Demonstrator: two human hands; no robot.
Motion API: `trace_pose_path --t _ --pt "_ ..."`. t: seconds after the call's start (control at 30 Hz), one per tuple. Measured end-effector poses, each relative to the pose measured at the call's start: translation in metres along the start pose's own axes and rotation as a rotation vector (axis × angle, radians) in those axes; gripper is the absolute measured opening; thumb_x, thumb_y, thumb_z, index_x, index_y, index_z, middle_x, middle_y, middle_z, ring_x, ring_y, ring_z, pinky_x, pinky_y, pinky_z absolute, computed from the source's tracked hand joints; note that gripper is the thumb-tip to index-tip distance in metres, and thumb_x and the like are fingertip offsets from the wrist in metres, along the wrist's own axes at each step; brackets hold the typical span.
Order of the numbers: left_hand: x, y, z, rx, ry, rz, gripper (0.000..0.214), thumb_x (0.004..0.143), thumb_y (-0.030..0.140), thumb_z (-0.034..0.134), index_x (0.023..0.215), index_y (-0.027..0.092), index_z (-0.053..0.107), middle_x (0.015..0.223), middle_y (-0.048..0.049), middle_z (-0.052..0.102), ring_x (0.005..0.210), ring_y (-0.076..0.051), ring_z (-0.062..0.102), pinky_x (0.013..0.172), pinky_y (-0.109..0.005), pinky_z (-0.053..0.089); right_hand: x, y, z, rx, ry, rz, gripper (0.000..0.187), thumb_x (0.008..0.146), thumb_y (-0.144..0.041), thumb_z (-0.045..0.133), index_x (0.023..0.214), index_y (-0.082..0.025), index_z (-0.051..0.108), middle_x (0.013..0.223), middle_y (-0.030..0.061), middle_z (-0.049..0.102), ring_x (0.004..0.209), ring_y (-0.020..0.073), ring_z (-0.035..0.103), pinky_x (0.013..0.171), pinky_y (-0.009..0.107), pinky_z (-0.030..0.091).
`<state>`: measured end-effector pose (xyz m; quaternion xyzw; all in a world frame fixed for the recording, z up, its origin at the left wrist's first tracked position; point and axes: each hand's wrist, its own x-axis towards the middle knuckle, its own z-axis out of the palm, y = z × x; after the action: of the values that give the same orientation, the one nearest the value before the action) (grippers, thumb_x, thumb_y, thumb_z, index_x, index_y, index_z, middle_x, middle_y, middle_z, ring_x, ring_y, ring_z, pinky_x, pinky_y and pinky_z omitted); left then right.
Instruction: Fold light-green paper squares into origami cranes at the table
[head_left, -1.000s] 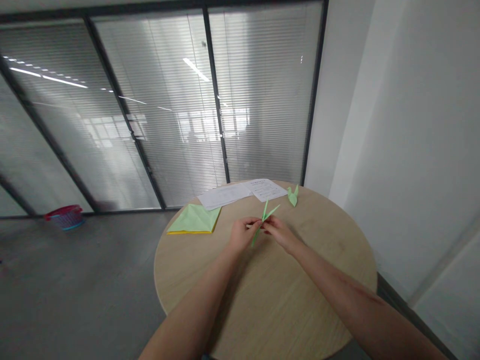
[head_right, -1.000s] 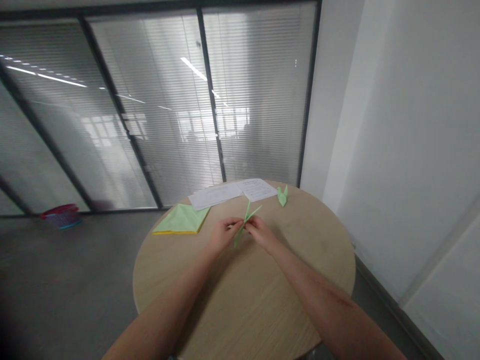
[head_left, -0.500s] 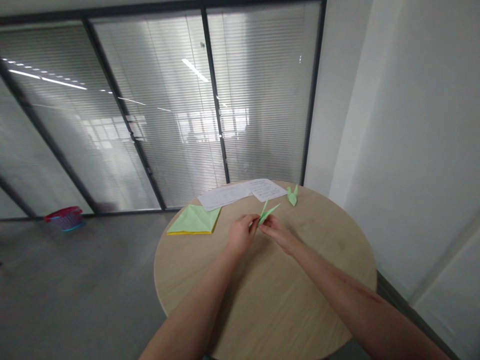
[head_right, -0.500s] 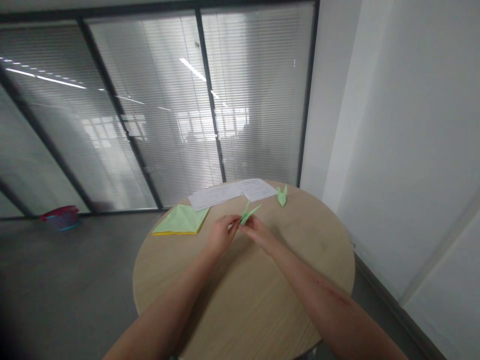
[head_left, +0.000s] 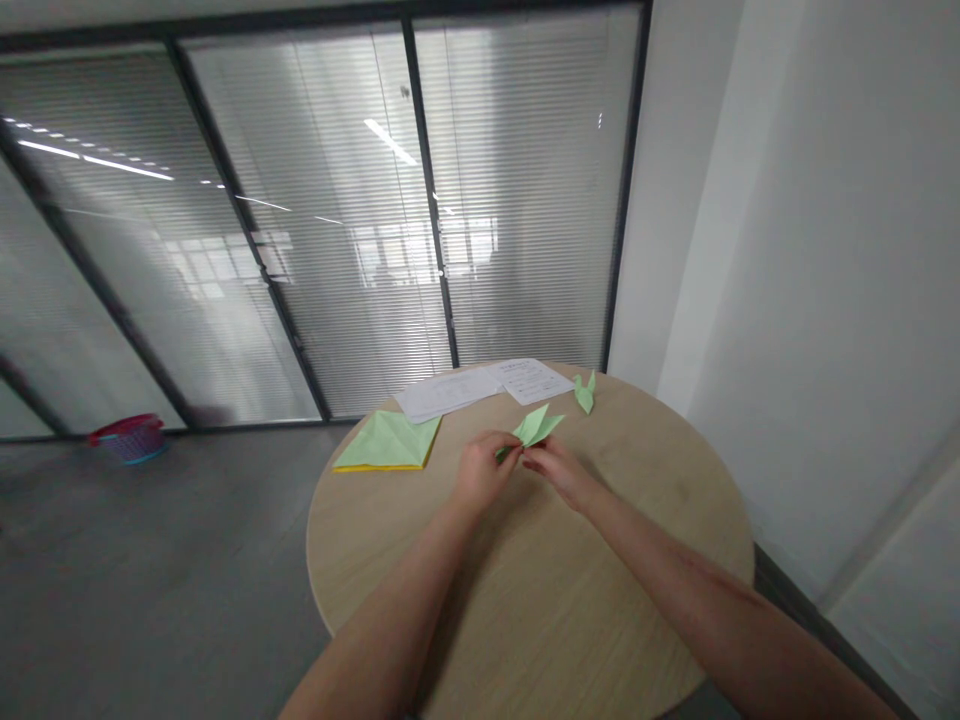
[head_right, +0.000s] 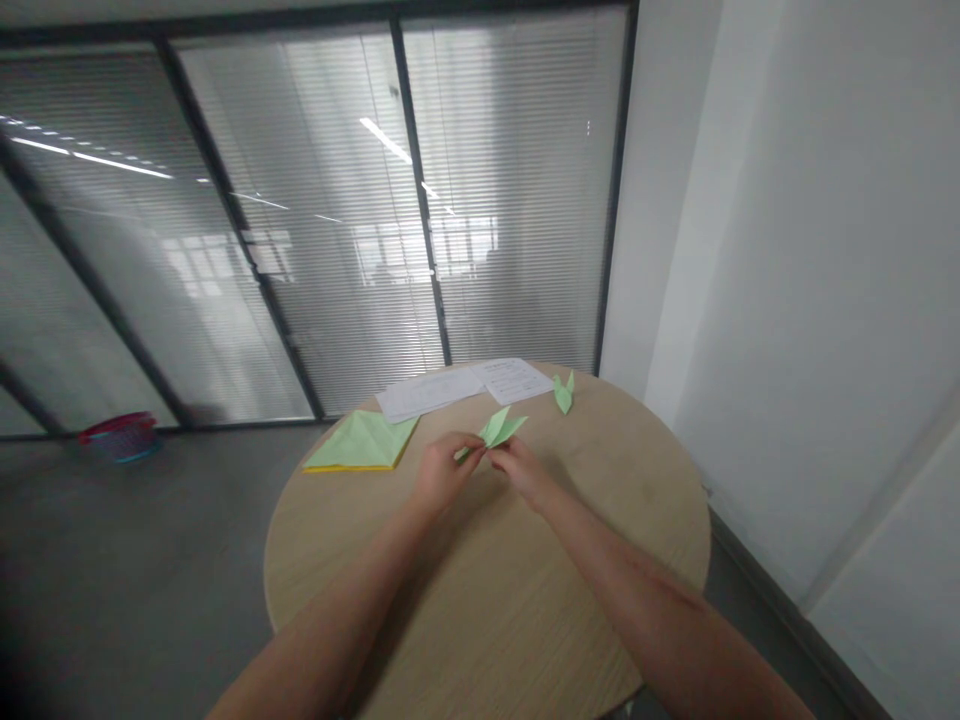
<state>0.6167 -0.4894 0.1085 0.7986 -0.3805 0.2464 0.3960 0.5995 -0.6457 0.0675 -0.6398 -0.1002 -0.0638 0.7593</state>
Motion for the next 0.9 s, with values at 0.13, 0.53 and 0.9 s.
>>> trace_pose_path --t 0.13,0.53,0.9 --pt "0.001 0.004 -0.003 0.040 -0.011 0.017 0.011 0.082 0.019 0.060 0.087 0.020 0.070 0.085 -0.0045 0.071 0.084 -0.018 0.062 0.078 -0.030 0.047 -0.002 -0.003 0.000 0.091 -0.011 0.004 0.028 0.075 -0.035 0.066 0.100 -0.022 0.061 0.104 0.0043 0.065 0.096 0.0194 0.060 0.083 0.035 0.049" --pt "0.001 0.004 -0.001 0.016 -0.027 -0.004 0.016 0.079 0.013 0.059 0.086 0.021 0.069 0.090 -0.0052 0.070 0.097 -0.021 0.061 0.086 -0.035 0.046 -0.005 -0.010 0.003 0.082 -0.077 -0.011 0.035 0.077 -0.041 0.067 0.106 -0.022 0.060 0.104 0.0072 0.067 0.090 0.0203 0.066 0.074 0.033 0.053" --pt "0.002 0.008 -0.003 -0.068 -0.018 -0.006 0.015 0.081 0.013 0.057 0.085 0.020 0.070 0.091 -0.0053 0.070 0.088 -0.018 0.063 0.081 -0.031 0.048 -0.005 -0.011 0.003 0.074 -0.070 0.003 0.036 0.077 -0.041 0.068 0.107 -0.022 0.062 0.106 0.0083 0.067 0.090 0.0200 0.066 0.071 0.030 0.053"
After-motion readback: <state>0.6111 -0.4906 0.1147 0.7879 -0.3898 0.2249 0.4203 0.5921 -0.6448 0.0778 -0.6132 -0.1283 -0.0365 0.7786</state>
